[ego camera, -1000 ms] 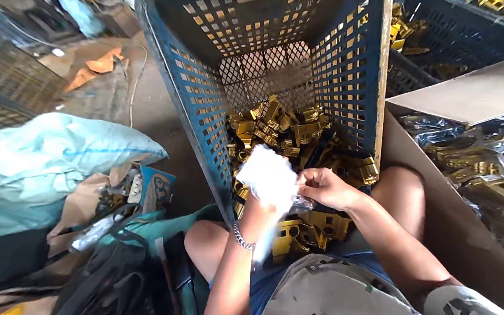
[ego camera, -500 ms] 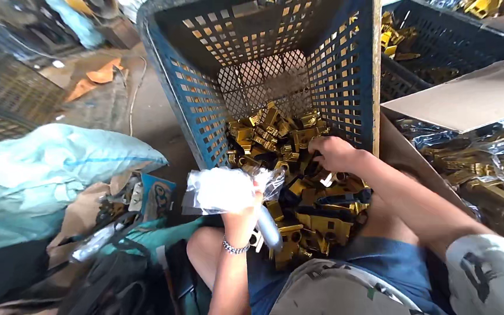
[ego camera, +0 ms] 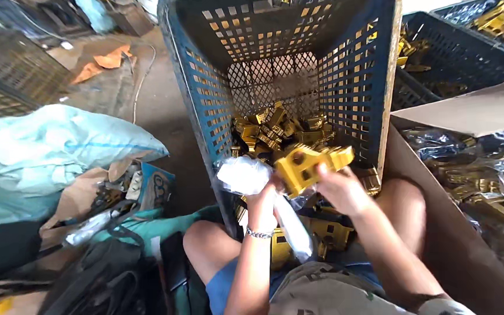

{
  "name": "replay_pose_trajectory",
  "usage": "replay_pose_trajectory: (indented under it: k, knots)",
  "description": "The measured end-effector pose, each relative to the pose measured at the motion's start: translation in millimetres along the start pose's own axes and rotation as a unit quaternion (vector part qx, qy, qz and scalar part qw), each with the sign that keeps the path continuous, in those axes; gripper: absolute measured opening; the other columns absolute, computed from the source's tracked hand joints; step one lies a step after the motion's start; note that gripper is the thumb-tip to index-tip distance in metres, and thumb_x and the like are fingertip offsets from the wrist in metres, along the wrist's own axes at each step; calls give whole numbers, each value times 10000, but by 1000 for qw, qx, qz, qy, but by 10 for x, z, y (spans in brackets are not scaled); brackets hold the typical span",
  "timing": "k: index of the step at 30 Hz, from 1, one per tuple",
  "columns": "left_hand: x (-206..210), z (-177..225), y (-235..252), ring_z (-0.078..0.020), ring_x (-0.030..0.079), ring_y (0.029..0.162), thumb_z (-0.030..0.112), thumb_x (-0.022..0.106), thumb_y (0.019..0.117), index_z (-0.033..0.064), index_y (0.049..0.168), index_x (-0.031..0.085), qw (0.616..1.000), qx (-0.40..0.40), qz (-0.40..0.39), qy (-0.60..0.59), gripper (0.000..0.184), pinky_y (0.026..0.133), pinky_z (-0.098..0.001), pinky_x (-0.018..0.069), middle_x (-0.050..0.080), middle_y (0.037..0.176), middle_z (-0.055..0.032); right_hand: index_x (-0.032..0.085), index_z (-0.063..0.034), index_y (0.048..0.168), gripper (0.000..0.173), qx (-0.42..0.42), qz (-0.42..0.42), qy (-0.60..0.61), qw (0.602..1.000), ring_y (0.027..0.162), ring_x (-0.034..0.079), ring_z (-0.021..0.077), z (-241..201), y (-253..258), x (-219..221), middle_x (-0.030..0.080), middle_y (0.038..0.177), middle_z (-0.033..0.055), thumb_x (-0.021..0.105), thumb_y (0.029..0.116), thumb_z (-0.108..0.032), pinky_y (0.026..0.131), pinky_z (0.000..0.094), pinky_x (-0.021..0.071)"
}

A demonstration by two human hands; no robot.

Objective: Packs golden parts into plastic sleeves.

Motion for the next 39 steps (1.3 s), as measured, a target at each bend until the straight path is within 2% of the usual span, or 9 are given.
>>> replay_pose_trajectory:
  k: [7,12,16,21,26,28,31,35,39]
  knots:
    - [-224,249,92,-99,635,644,96,421,1080,22,975,629,991,-106,-5,-78,244,586,-222,548,657,773,-58,634,136,1188,357,-303,-125,-339,882,1209,672,228,347,-112,-5,703,1221,235,712,882,-30,1066,338,532]
    - [-69,78,-257,-30,624,710,-100,676,880,-11,1048,589,996,55,-31,62,209,705,-190,556,672,825,3,669,75,1105,313,-296,-25,-495,817,1055,705,295,286,22,-80,710,1138,213,721,818,-35,928,424,584]
    - [-19,20,-213,-45,669,985,-47,725,860,-100,1205,535,987,107,-57,101,397,914,-227,563,688,1027,-51,439,59,1347,443,-2,-24,-155,988,1091,668,146,271,-20,86,625,1243,134,580,945,-63,955,298,573]
    - [-32,74,-163,-142,718,882,-24,687,876,-62,1125,611,973,69,-205,84,262,846,-321,613,730,947,-65,561,-51,1037,242,-25,103,-61,992,857,680,124,302,70,47,660,963,48,681,850,43,785,316,608]
    - [-320,262,-40,-149,743,754,-38,539,898,-51,1202,503,987,89,-100,84,306,720,-322,648,742,902,-58,686,-101,1054,227,-113,112,274,948,840,750,200,-17,89,-449,758,959,77,483,997,-186,725,367,641]
    - [-336,157,-6,-67,704,871,-7,773,783,-150,1255,475,964,162,-87,191,575,820,-242,609,701,998,-83,593,-137,1251,396,-51,59,126,989,907,724,152,-52,110,-279,726,1092,16,359,1096,-416,812,351,615]
    - [-156,-21,-19,-62,671,980,71,859,704,-201,1133,588,910,290,-108,275,576,926,-211,532,707,1028,-165,650,62,1165,222,4,-87,-184,979,866,697,96,3,129,205,715,1001,72,566,1009,-74,824,282,603]
    - [-133,194,-99,-74,709,932,27,850,733,-63,1349,503,950,99,-251,154,713,855,-261,608,725,1070,-21,647,-16,914,160,20,-110,-257,960,614,595,-13,-4,98,217,624,721,-51,587,1025,-114,617,167,536]
    - [-399,297,298,-174,681,945,96,784,794,-91,1209,613,874,299,-47,379,486,860,-389,552,701,1055,-161,632,-46,913,185,104,-157,-208,960,630,668,44,96,-55,85,668,720,-59,543,1052,-129,658,240,606]
Point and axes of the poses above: each hand's wrist, its own y-axis towards the middle knuckle, its own x-axis out of the palm, z = x × y, the point moved 2 cm from there along y, towards the middle knuckle
